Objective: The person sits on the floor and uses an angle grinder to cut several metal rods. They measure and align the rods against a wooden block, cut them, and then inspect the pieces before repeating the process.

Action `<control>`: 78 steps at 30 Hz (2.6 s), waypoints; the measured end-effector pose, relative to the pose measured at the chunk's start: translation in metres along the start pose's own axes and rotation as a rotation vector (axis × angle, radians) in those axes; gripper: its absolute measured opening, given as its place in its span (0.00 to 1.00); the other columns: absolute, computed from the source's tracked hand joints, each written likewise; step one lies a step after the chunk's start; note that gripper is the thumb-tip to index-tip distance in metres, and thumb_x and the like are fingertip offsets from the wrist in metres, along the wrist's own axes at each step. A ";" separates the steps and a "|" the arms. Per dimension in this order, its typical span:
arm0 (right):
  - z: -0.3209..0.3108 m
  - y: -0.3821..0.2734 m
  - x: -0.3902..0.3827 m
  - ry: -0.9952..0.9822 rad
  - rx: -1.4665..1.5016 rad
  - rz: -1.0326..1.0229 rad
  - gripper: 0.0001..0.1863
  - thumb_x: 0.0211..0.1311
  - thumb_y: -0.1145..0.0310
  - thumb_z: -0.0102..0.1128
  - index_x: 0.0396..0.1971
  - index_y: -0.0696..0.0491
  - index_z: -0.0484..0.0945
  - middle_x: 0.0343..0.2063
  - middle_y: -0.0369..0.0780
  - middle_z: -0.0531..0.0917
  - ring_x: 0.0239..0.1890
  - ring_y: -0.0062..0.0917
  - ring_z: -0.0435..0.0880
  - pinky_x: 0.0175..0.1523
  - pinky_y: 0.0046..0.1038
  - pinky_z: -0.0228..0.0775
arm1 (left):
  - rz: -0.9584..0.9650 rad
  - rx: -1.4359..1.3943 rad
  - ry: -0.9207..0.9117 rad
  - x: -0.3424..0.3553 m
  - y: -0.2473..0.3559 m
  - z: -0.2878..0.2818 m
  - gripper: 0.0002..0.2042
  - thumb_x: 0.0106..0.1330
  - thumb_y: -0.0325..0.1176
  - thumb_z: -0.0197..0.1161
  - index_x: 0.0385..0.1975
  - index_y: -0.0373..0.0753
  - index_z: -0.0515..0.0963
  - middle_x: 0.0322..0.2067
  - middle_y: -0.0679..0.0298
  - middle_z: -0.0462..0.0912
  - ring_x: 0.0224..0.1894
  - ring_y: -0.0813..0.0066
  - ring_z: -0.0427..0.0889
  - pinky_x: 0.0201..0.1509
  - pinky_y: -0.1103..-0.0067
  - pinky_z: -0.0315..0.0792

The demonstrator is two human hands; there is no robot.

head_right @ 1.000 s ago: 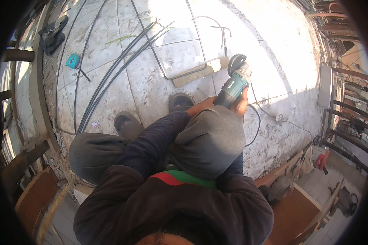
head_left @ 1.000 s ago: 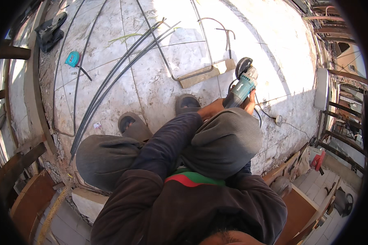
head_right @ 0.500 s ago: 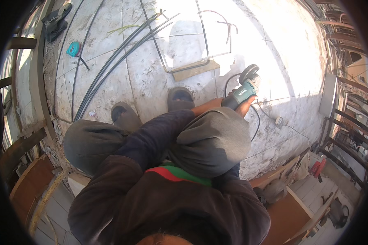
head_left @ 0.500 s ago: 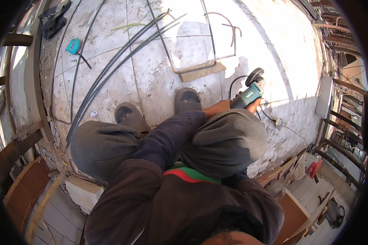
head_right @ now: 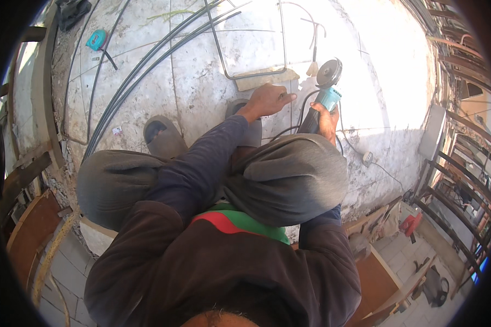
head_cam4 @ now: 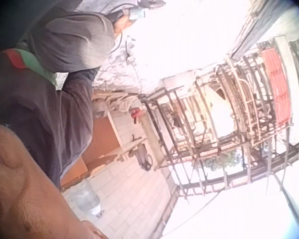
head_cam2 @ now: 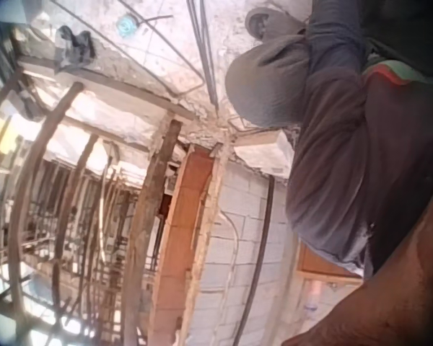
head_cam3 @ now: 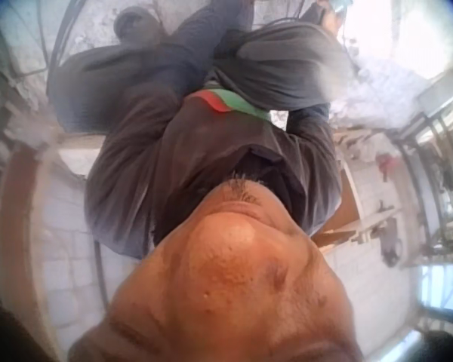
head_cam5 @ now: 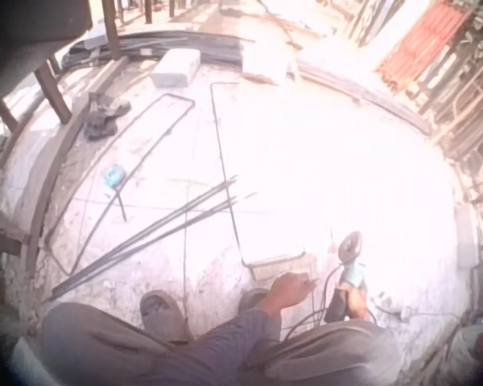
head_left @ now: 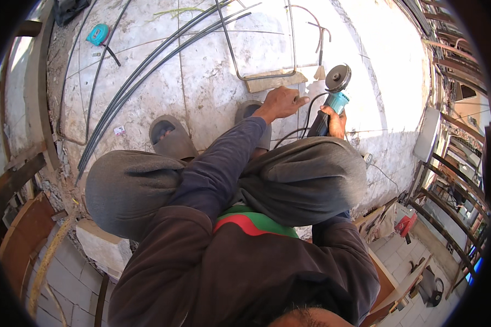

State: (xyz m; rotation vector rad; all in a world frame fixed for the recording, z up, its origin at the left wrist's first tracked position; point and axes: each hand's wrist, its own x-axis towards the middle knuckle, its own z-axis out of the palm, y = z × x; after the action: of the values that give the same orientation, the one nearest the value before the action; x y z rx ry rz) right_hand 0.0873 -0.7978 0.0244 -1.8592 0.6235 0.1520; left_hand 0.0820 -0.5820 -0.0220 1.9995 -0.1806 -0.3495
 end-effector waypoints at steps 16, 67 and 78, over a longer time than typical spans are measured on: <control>0.015 -0.054 -0.023 -0.408 -0.586 0.021 0.36 0.35 0.64 0.68 0.50 0.62 0.72 0.30 0.47 0.80 0.28 0.33 0.78 0.36 0.33 0.71 | -0.404 -0.682 0.413 -0.019 -0.137 -0.080 0.14 0.65 0.39 0.60 0.38 0.34 0.82 0.28 0.65 0.83 0.25 0.80 0.77 0.24 0.80 0.69; 0.004 -0.016 0.013 -0.404 -0.697 -0.022 0.26 0.38 0.65 0.68 0.41 0.62 0.77 0.29 0.46 0.81 0.29 0.32 0.79 0.37 0.34 0.72 | -0.355 -0.744 0.267 -0.019 -0.142 -0.081 0.09 0.65 0.34 0.62 0.31 0.34 0.75 0.20 0.61 0.80 0.19 0.80 0.72 0.21 0.80 0.65; 0.035 -0.059 -0.014 -0.366 -0.717 0.034 0.26 0.36 0.66 0.68 0.40 0.62 0.77 0.28 0.46 0.81 0.29 0.33 0.79 0.37 0.34 0.72 | -0.407 -0.673 0.187 -0.014 -0.141 -0.085 0.10 0.68 0.34 0.58 0.36 0.31 0.76 0.22 0.56 0.82 0.22 0.75 0.78 0.25 0.78 0.70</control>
State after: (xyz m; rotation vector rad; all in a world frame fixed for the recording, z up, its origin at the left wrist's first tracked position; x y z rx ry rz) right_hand 0.1110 -0.7463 0.0665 -2.4153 0.3601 0.8056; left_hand 0.0926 -0.4437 -0.1114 1.3735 0.4214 -0.4108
